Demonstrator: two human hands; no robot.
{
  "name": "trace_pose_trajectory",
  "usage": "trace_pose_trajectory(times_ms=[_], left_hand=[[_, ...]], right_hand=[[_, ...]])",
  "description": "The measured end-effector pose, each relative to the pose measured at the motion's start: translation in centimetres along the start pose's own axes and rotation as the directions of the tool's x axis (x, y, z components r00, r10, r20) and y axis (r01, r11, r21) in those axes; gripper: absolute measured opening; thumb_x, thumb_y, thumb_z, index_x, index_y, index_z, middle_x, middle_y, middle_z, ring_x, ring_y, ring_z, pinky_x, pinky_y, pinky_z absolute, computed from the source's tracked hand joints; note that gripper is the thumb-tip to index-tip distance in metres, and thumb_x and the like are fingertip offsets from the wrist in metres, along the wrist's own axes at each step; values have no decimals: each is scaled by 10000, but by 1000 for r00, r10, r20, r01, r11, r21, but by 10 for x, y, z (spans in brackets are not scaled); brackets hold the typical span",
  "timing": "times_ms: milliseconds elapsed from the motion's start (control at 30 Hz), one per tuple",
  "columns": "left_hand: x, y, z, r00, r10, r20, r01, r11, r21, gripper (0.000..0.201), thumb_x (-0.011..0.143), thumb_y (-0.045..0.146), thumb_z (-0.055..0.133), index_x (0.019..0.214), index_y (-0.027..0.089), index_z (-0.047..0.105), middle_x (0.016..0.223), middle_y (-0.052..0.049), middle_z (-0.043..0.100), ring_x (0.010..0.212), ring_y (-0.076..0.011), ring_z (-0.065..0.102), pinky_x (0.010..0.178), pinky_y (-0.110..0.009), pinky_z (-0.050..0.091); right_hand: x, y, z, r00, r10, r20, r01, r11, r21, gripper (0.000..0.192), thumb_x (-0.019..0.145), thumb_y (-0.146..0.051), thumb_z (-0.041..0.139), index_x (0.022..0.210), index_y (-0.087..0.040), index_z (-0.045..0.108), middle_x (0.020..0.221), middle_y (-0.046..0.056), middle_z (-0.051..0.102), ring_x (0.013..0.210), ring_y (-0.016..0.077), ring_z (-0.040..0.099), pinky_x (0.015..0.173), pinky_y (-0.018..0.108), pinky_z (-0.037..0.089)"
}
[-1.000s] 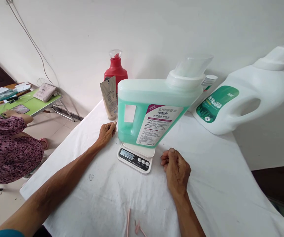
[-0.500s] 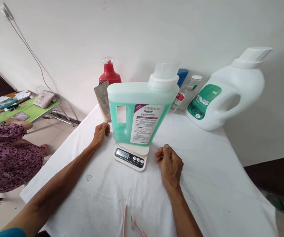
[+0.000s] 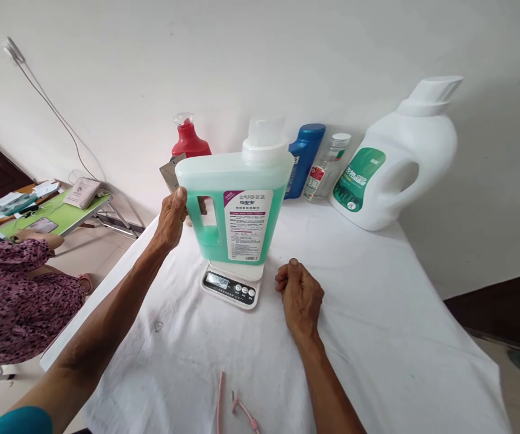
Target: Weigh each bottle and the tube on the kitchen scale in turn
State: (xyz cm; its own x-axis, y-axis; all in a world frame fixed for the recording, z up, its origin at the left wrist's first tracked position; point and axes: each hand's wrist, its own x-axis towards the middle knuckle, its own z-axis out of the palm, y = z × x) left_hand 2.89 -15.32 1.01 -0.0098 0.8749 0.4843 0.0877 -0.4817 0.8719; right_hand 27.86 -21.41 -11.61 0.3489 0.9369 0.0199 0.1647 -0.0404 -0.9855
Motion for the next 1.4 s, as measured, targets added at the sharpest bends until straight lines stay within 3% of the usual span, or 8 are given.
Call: trace_pose_trajectory(times_ms=[133, 267, 433, 567, 800, 967, 1167, 1400], left_hand=[[7, 4, 18, 998, -64, -23, 61, 989, -135, 622, 785, 757, 726, 632, 183, 539, 590, 1, 517, 557, -112, 499, 543, -270, 420], [13, 14, 37, 971, -148, -188, 88, 952, -293, 602, 652, 608, 900, 628, 192, 466, 544, 68, 374, 465, -49, 334, 437, -218, 277], [24, 27, 61, 959, -134, -249, 47, 944, -325, 565, 638, 502, 929, 617, 197, 454, 532, 79, 333, 464, -44, 305, 426, -206, 257], [47, 29, 98, 960, -128, -249, 42, 945, -324, 577, 653, 530, 913, 612, 208, 436, 542, 71, 336, 466, -54, 317, 421, -220, 253], [91, 2, 186, 968, -205, -145, 138, 917, -374, 655, 647, 606, 890, 596, 225, 360, 540, 77, 293, 459, -48, 264, 414, -226, 215], [112, -31, 228, 969, -228, -93, 184, 921, -342, 702, 658, 642, 862, 601, 231, 295, 536, 93, 242, 479, -41, 223, 439, -218, 198], [128, -55, 250, 974, -188, -124, 145, 946, -290, 700, 773, 710, 744, 610, 237, 255, 540, 83, 257, 478, -54, 269, 466, -228, 244], [130, -65, 245, 987, -134, -84, 109, 961, -253, 647, 828, 748, 671, 620, 224, 353, 553, 65, 335, 515, -74, 366, 513, -234, 349]], right_hand=[[2, 1, 2, 1000, -23, -7, 23, 999, 22, 681, 947, -822, 460, 699, -209, 623, 596, 17, 586, 559, 170, 536, 519, 277, 400], [3, -1, 3, 999, -34, -12, 35, 993, 111, 676, 942, -831, 449, 697, -217, 594, 624, 16, 584, 548, 167, 518, 519, 285, 396], [3, -9, 2, 998, -49, -44, 56, 982, 182, 649, 977, -788, 441, 676, -227, 566, 637, 9, 574, 541, 166, 514, 506, 282, 397], [5, -9, 2, 997, -9, -79, 27, 974, 225, 652, 993, -778, 414, 687, -225, 576, 643, 17, 585, 536, 170, 519, 499, 287, 404], [10, 0, 1, 977, 42, -209, 21, 957, 290, 645, 978, -794, 425, 696, -231, 562, 623, -1, 567, 521, 163, 511, 512, 285, 427], [11, -2, 0, 977, 62, -202, 0, 955, 296, 628, 992, -777, 421, 682, -241, 530, 611, -8, 555, 529, 171, 505, 531, 293, 448], [7, -9, -3, 983, 43, -178, 8, 961, 278, 596, 1029, -721, 405, 673, -254, 507, 624, -9, 563, 542, 187, 522, 564, 315, 469], [10, -2, -3, 984, 39, -173, 3, 972, 234, 603, 1025, -719, 406, 677, -250, 554, 631, 2, 581, 543, 194, 542, 564, 328, 451]])
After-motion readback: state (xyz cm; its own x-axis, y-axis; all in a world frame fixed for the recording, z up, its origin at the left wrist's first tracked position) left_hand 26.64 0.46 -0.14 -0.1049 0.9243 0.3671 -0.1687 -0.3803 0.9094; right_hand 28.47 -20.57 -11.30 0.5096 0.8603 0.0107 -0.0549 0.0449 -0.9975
